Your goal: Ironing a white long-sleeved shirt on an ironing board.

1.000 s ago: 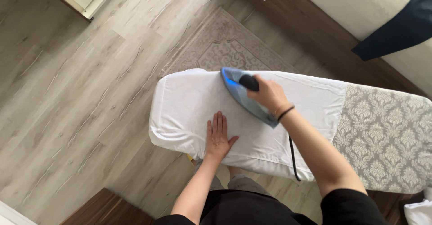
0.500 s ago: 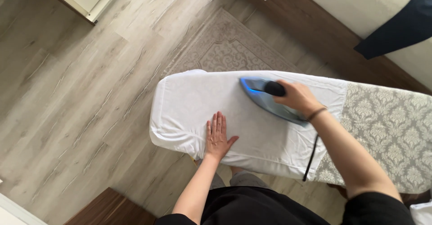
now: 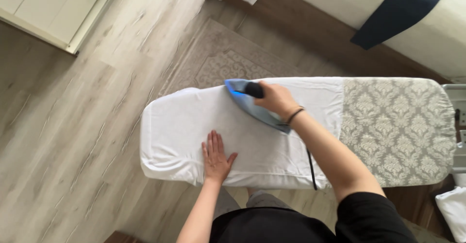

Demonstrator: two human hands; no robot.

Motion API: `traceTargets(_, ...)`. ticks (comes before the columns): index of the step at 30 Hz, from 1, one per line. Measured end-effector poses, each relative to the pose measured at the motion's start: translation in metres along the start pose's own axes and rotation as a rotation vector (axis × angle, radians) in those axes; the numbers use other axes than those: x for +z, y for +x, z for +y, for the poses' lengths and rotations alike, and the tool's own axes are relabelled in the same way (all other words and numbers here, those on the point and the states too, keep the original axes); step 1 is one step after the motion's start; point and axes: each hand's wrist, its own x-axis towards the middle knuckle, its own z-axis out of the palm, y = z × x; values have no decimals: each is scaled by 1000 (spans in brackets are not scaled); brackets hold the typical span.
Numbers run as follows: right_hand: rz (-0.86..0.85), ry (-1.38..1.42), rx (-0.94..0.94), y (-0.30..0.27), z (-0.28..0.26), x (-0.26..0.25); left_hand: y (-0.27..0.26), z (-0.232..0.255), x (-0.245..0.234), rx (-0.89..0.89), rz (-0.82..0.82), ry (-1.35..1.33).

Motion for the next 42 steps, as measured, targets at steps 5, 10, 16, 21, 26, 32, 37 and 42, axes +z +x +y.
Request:
traceTargets(5, 117, 16, 264, -39, 95, -44, 1, -2, 11, 15, 95, -45)
traceTargets(10, 155, 99, 537, -78, 135, -79, 0, -2, 10, 16, 103, -66)
traceTargets(16, 349, 308, 598, -80, 153, -32, 1, -10, 5, 14, 38, -119)
traceTargets(21, 146, 430, 508, -78, 46, 0, 4, -30, -3, 77, -60, -73)
traceTargets(26, 100, 280, 247, -100, -18, 71, 0, -44, -5, 89, 108, -300)
traceTargets(32, -33, 71, 73, -151, -45, 53, -5, -45, -4, 139, 140, -191)
traceTargets(37, 0, 25, 352, -170, 38, 27, -12, -38, -1, 175, 66, -124)
traceTargets(42, 90, -18, 582, -222, 127, -16, -12, -31, 1, 176, -51, -11)
